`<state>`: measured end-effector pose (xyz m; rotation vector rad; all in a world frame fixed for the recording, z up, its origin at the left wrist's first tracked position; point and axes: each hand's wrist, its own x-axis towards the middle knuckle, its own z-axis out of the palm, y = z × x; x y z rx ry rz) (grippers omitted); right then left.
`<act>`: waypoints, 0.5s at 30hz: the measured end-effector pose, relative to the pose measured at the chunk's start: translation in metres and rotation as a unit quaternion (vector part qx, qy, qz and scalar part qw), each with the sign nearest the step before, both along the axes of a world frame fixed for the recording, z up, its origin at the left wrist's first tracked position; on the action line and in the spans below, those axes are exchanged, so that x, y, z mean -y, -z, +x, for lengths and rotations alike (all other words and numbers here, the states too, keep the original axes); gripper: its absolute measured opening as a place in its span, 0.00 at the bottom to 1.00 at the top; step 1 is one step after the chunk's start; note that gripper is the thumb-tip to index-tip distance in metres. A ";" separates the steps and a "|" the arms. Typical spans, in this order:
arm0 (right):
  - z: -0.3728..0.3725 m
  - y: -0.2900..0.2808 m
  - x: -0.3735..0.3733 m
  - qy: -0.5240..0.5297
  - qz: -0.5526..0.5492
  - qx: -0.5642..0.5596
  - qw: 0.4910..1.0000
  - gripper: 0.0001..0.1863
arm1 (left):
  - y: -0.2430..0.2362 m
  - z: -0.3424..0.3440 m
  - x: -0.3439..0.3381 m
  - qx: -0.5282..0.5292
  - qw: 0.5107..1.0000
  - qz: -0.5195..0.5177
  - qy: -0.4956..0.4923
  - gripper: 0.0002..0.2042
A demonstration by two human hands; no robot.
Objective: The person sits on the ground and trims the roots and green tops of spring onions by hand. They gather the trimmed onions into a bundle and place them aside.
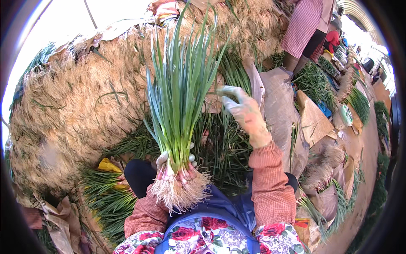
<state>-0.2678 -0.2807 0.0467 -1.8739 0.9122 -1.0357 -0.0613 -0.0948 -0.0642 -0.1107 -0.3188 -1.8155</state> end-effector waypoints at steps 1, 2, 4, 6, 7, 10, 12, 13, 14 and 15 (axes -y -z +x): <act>0.002 -0.010 0.004 -0.009 0.090 -0.132 0.987 0.27 | -0.001 0.002 -0.002 -0.011 1.000 0.007 0.011 0.39; 0.008 0.005 0.007 -0.028 0.022 -0.167 0.985 0.37 | -0.004 0.002 -0.004 -0.022 0.999 0.015 0.023 0.41; 0.015 0.015 0.006 -0.204 0.251 -0.021 0.946 0.41 | -0.010 -0.010 -0.005 -0.034 0.999 -0.012 0.000 0.40; 0.039 0.036 -0.005 -0.207 0.282 0.145 0.926 0.35 | -0.006 -0.006 -0.010 -0.002 0.998 -0.018 -0.055 0.40; 0.038 0.044 -0.002 -0.207 0.247 0.162 0.933 0.28 | 0.000 0.000 -0.009 0.026 0.999 -0.022 -0.042 0.40; 0.014 0.093 0.005 -0.091 0.251 0.172 0.948 0.17 | -0.024 -0.004 -0.007 0.012 0.997 -0.048 -0.060 0.38; -0.012 0.155 -0.002 -0.168 0.208 -0.179 0.947 0.17 | -0.048 0.010 -0.008 0.045 0.998 -0.032 -0.028 0.34; -0.037 0.180 -0.026 -0.210 0.025 -0.354 0.911 0.23 | -0.058 0.010 -0.011 0.049 0.998 -0.016 -0.037 0.32; -0.037 0.190 -0.020 -0.220 0.027 -0.420 0.880 0.34 | -0.063 0.009 0.000 0.063 0.997 -0.041 -0.031 0.31; -0.037 0.199 -0.010 -0.230 0.023 -0.482 0.845 0.47 | -0.071 0.000 0.008 0.043 0.996 -0.038 -0.066 0.30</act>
